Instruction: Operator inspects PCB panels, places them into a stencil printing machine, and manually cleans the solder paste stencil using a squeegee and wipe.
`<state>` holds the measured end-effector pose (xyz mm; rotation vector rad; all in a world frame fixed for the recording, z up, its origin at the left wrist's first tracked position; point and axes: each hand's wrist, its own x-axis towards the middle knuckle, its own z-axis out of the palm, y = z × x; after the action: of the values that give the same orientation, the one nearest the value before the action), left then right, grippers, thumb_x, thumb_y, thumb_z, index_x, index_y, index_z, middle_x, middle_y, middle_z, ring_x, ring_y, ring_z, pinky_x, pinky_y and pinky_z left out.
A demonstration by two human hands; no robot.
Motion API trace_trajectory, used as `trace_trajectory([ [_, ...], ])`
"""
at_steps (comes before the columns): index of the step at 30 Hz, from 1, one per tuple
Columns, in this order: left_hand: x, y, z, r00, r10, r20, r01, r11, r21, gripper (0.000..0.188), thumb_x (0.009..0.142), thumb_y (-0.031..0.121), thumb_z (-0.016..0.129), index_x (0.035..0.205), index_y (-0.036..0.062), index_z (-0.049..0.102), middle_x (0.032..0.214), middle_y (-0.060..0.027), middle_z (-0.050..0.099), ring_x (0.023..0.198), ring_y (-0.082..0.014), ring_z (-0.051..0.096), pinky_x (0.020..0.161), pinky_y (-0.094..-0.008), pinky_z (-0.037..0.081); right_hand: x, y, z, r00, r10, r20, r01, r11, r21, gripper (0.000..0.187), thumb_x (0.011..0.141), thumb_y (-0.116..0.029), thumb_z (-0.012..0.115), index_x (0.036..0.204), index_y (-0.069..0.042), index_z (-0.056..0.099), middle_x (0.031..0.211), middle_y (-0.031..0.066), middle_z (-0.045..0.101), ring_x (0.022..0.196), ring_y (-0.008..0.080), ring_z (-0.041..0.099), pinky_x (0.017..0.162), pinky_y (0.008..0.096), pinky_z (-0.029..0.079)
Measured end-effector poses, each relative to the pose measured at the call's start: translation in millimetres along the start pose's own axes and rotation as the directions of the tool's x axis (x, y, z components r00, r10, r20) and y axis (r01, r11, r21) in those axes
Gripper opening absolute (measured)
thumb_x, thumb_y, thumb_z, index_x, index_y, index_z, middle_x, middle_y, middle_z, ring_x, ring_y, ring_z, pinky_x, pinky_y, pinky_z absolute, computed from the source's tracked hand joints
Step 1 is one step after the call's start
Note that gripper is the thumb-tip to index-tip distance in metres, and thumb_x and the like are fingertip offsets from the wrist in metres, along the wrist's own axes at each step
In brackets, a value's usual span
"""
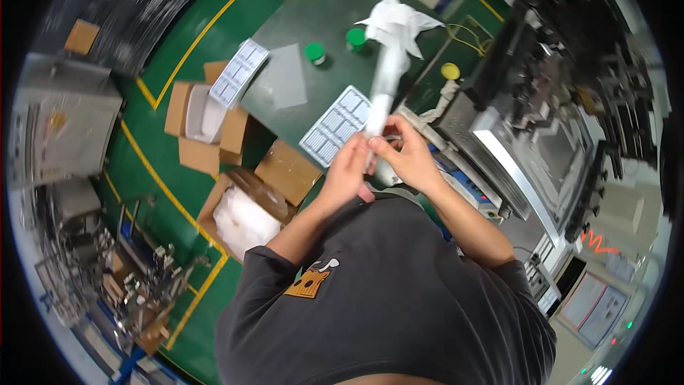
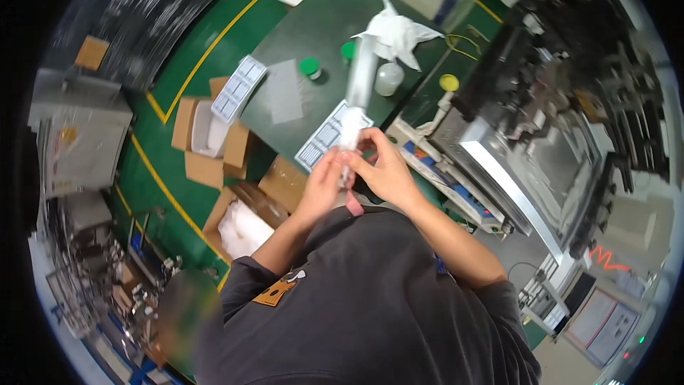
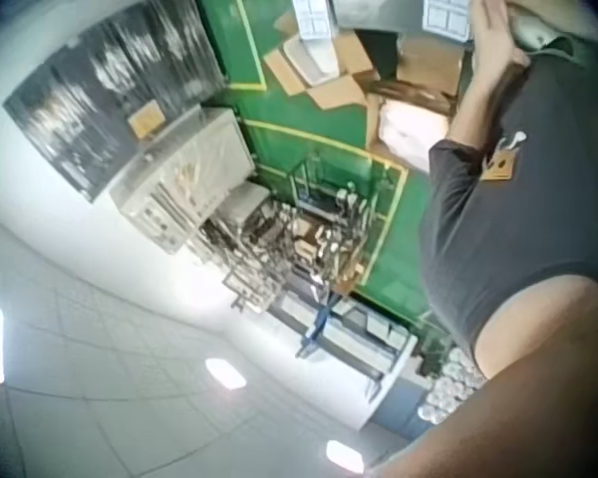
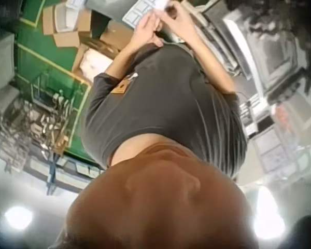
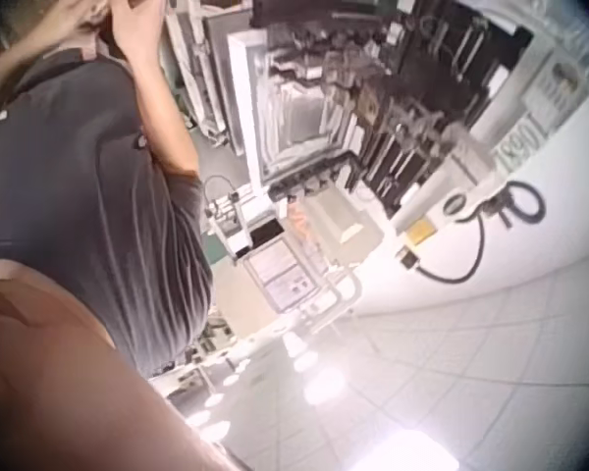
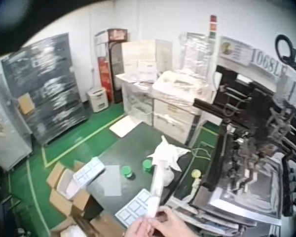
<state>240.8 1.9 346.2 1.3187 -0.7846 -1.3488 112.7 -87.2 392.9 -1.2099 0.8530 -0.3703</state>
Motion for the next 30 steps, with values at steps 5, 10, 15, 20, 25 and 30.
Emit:
trace_trajectory([
  [5, 33, -99, -135, 0.868, -0.029, -0.495, -0.075, 0.979, -0.190, 0.027, 0.101, 0.025, 0.047, 0.106, 0.0012, 0.060, 0.082, -0.0004, 0.059, 0.067, -0.0085, 0.052, 0.063, -0.0229, 0.045, 9, 48, 25, 0.991, -0.081, 0.106, 0.110, 0.944, -0.312, 0.029, 0.092, -0.019, 0.063, 0.114, -0.001, 0.055, 0.097, 0.0069, 0.062, 0.090, 0.0138, 0.059, 0.077, 0.0279, 0.048],
  [10, 74, -211, -240, 0.822, -0.203, -0.531, 0.105, 0.972, -0.210, 0.022, 0.096, 0.021, 0.058, 0.104, 0.0008, 0.064, 0.082, 0.0003, 0.063, 0.072, -0.0071, 0.055, 0.064, -0.0241, 0.045, -13, 97, 1, 0.993, 0.110, 0.053, -0.076, 0.895, -0.439, 0.026, 0.091, -0.021, 0.064, 0.105, -0.001, 0.058, 0.090, 0.0087, 0.067, 0.081, 0.0175, 0.064, 0.076, 0.0294, 0.050],
  [15, 124, -259, -275, 0.797, -0.276, -0.537, 0.258, 0.960, -0.111, 0.024, 0.091, 0.023, 0.065, 0.098, 0.0001, 0.068, 0.078, 0.0020, 0.063, 0.070, -0.0068, 0.055, 0.064, -0.0239, 0.045, -44, 147, -40, 0.984, 0.155, -0.085, -0.176, 0.903, -0.393, 0.021, 0.094, -0.018, 0.060, 0.107, -0.001, 0.058, 0.094, 0.0049, 0.063, 0.084, 0.0099, 0.058, 0.074, 0.0236, 0.047],
  [20, 145, -276, -279, 0.790, -0.150, -0.594, 0.231, 0.971, 0.062, 0.029, 0.087, 0.027, 0.070, 0.095, -0.0008, 0.069, 0.078, 0.0001, 0.065, 0.069, -0.0082, 0.056, 0.064, -0.0247, 0.045, -88, 223, -72, 0.931, 0.249, -0.268, -0.334, 0.876, -0.349, 0.022, 0.093, -0.022, 0.061, 0.097, -0.001, 0.059, 0.084, 0.0070, 0.065, 0.078, 0.0133, 0.061, 0.074, 0.0277, 0.049],
  [25, 142, -263, -268, 0.725, -0.066, -0.686, 0.400, 0.850, 0.341, 0.032, 0.085, 0.029, 0.071, 0.092, -0.0014, 0.067, 0.076, -0.0083, 0.065, 0.070, -0.0167, 0.061, 0.066, -0.0297, 0.047, -127, 293, -97, 0.874, 0.407, -0.267, -0.481, 0.804, -0.349, 0.023, 0.095, -0.023, 0.057, 0.099, -0.001, 0.059, 0.085, 0.0049, 0.064, 0.078, 0.0112, 0.059, 0.072, 0.0265, 0.048],
  [30, 123, -231, -250, 0.696, 0.218, -0.684, 0.488, 0.555, 0.674, 0.029, 0.085, 0.028, 0.068, 0.090, -0.0009, 0.064, 0.078, -0.0134, 0.062, 0.075, -0.0251, 0.061, 0.070, -0.0339, 0.047, -161, 340, -115, 0.797, 0.495, -0.347, -0.594, 0.747, -0.298, 0.032, 0.092, -0.033, 0.059, 0.094, -0.001, 0.061, 0.081, 0.0075, 0.066, 0.074, 0.0139, 0.060, 0.068, 0.0294, 0.048],
])
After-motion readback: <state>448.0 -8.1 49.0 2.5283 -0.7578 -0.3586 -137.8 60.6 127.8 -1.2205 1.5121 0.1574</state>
